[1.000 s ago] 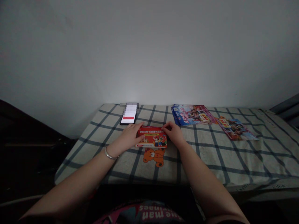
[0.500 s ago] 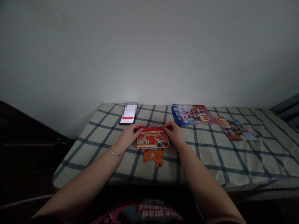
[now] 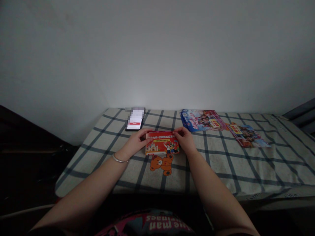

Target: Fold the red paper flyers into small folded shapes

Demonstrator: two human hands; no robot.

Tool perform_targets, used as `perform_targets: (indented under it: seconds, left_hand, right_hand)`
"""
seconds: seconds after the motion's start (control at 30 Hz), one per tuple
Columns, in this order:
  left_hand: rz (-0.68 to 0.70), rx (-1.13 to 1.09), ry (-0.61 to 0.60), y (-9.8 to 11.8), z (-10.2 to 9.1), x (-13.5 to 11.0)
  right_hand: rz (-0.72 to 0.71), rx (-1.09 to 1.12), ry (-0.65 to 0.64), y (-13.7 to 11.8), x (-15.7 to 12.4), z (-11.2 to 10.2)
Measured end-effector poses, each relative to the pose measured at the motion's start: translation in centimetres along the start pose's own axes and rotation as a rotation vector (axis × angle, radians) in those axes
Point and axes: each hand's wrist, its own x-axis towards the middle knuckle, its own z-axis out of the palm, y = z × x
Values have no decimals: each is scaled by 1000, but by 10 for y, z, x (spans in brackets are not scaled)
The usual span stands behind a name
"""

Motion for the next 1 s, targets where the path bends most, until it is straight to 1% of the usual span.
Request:
perform_targets:
  seconds: [0.1,0.3,0.53,0.77,1.0]
  left_hand:
    - [-17,2,12,0,1,0]
    - [-57,30,66,2,1,-1]
    - [-43,38,91,3,0,0]
    - [-37,61,121,4,-2,-1]
    - [-34,57,142,5,-1,-1]
  right_hand:
    - [13,40,-13,0,-1,1]
    - [2,-12,-70,0,-2,2]
    - [45,-38,-188,-3,-6,3]
    - [103,-83,-144,-10,-8,4]
    - [117,-26,-158,-11,-8,5]
